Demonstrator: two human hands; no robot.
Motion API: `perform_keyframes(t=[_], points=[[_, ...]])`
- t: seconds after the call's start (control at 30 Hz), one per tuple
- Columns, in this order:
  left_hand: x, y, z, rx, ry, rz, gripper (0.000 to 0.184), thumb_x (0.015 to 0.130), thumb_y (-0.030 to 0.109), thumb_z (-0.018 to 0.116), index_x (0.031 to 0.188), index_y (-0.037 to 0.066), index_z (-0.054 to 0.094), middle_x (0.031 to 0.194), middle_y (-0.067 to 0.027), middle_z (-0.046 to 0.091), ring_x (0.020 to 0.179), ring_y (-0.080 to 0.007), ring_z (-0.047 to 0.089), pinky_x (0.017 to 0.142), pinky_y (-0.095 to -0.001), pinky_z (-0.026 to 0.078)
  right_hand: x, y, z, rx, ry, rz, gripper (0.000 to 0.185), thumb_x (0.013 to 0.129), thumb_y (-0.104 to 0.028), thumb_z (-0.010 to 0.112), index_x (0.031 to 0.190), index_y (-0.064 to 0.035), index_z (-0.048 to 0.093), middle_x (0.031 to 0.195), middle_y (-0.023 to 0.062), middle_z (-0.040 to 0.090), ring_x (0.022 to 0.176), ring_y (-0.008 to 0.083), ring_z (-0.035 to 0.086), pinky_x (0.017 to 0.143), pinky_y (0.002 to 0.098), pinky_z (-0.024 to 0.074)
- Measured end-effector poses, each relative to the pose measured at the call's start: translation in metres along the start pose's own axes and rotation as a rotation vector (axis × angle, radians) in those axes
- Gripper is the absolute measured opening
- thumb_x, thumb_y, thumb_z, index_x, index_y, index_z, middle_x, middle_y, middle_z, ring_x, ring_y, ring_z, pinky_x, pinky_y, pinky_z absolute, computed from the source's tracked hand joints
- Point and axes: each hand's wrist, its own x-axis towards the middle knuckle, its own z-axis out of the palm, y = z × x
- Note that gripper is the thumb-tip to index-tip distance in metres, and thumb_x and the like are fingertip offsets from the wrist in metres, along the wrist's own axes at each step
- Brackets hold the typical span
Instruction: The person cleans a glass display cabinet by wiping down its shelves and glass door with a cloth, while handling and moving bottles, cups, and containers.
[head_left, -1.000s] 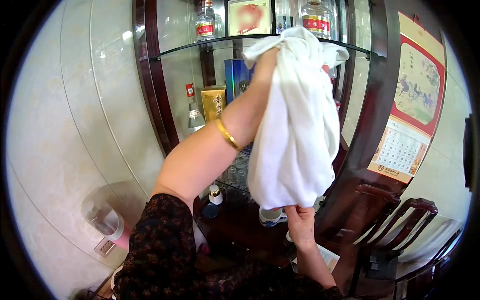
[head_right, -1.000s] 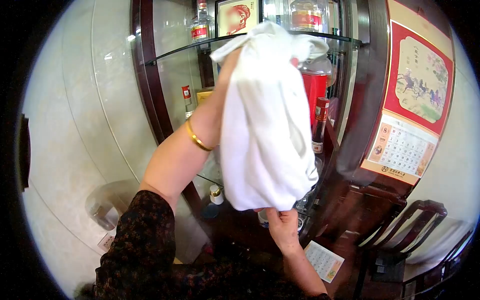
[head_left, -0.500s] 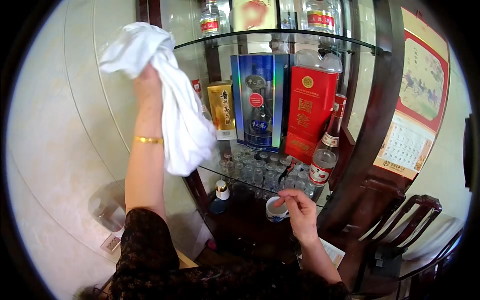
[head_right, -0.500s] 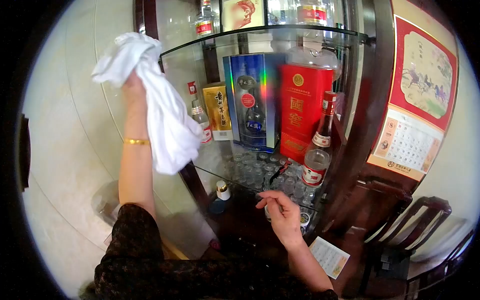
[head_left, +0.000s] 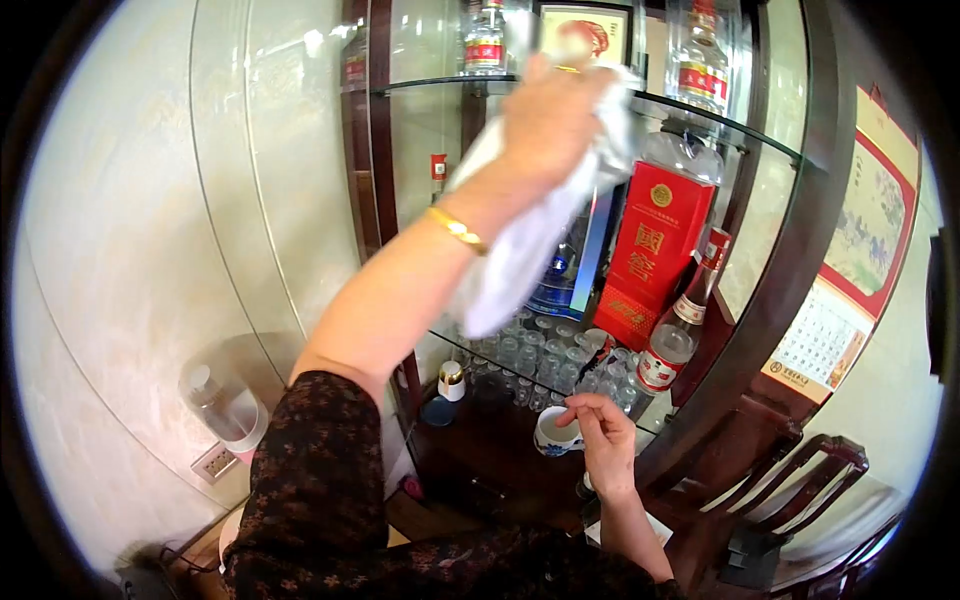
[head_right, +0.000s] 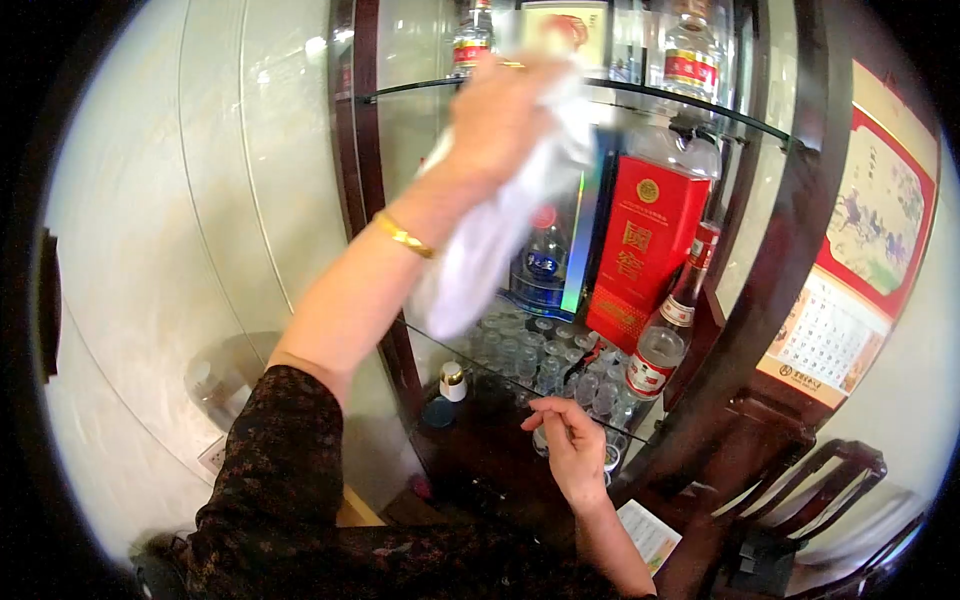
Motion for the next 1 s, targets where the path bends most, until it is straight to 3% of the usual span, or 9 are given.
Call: perform_keyframes(t=[0.2,0.27,0.33,0.53,0.6,0.67,0.8,0.87,1.0], points=[[0.007,0.020,0.000,-0.114,0.099,0.156,0.041,0.068,0.009,0.062,0.107,0.019,0.059,0.100,-0.0020,0.060,0.107,-0.0247,0.045,0.078,-0.0383,0.047,0.002,-0.002,0.011,-0.028,-0.030,0.026,0.018,0.089,-0.001,0.043,0.097,-0.0030,0.059,0.077,0.0020,0.062,0.058,0.0005,0.041,0.052,0.0164,0.0329],[0.002,0.006,-0.008,-0.094,-0.071,-0.020,0.041,0.068,0.007,0.062,0.107,0.020,0.059,0.103,-0.0014,0.059,0.106,-0.0242,0.046,0.081,-0.0378,0.046,0.004,-0.004,0.011,-0.022,-0.033,0.030,0.018,0.089,-0.001,0.043,0.097,-0.0033,0.059,0.077,0.0020,0.062,0.059,0.0005,0.042,0.052,0.0162,0.0331],[-0.011,-0.036,0.000,0.009,0.124,-0.033,0.044,0.070,0.008,0.063,0.110,0.022,0.057,0.107,-0.0005,0.059,0.101,-0.0259,0.048,0.083,-0.0367,0.045,0.003,-0.004,0.011,-0.003,-0.033,0.038,0.019,0.089,0.000,0.043,0.097,-0.0035,0.059,0.078,0.0020,0.062,0.060,0.0007,0.042,0.053,0.0163,0.0336],[-0.037,-0.117,-0.033,0.032,0.179,-0.240,0.042,0.070,0.002,0.053,0.111,0.009,0.056,0.113,-0.0122,0.055,0.102,-0.0310,0.050,0.087,-0.0384,0.041,0.013,-0.004,0.016,0.026,-0.052,-0.006,0.017,0.090,-0.001,0.042,0.095,-0.0022,0.058,0.076,0.0042,0.061,0.068,0.0066,0.051,0.063,0.0197,0.0388],[-0.045,-0.114,-0.037,-0.145,0.212,-0.273,0.035,0.075,0.005,0.052,0.110,0.004,0.055,0.103,-0.0130,0.060,0.093,-0.0275,0.058,0.082,-0.0319,0.044,0.023,-0.019,0.021,-0.008,-0.030,-0.029,0.018,0.089,0.001,0.041,0.095,0.0008,0.058,0.078,0.0055,0.061,0.074,0.0093,0.055,0.069,0.0209,0.0415],[-0.058,-0.080,-0.048,-0.722,0.129,-0.498,0.033,0.076,0.003,0.051,0.108,0.001,0.056,0.100,-0.0140,0.060,0.092,-0.0230,0.058,0.082,-0.0319,0.044,0.043,-0.020,0.026,0.000,-0.069,-0.265,0.023,0.086,0.001,0.046,0.107,-0.0005,0.054,0.099,0.0097,0.056,0.083,0.0119,0.054,0.074,0.0238,0.0430],[-0.090,-0.021,-0.061,-1.342,-0.145,-0.756,0.035,0.083,0.003,0.051,0.117,0.001,0.050,0.104,-0.0060,0.059,0.093,-0.0128,0.056,0.082,-0.0261,0.046,0.078,-0.041,0.053,-0.277,0.013,-0.588,0.086,0.070,-0.016,0.073,0.137,-0.0069,0.020,0.142,0.0179,0.010,0.126,0.0320,0.027,0.095,0.0399,0.0362],[-0.110,-0.011,-0.053,-1.373,-0.291,-0.762,0.038,0.083,0.004,0.052,0.120,0.001,0.048,0.111,-0.0073,0.056,0.101,-0.0134,0.053,0.085,-0.0264,0.044,0.095,-0.040,0.070,-0.228,-0.076,-0.636,0.110,0.061,-0.027,0.080,0.140,-0.0090,0.005,0.144,0.0225,-0.007,0.133,0.0378,0.008,0.105,0.0466,0.0183],[-0.119,-0.004,-0.086,-1.199,-0.545,-0.703,0.051,0.083,0.003,0.047,0.132,0.004,0.034,0.128,-0.0104,0.043,0.116,-0.0167,0.042,0.098,-0.0284,0.032,0.130,-0.020,0.097,0.017,0.042,-0.610,0.079,0.067,-0.014,0.073,0.132,-0.0026,0.028,0.135,0.0202,0.026,0.123,0.0307,0.031,0.100,0.0393,0.0287]])
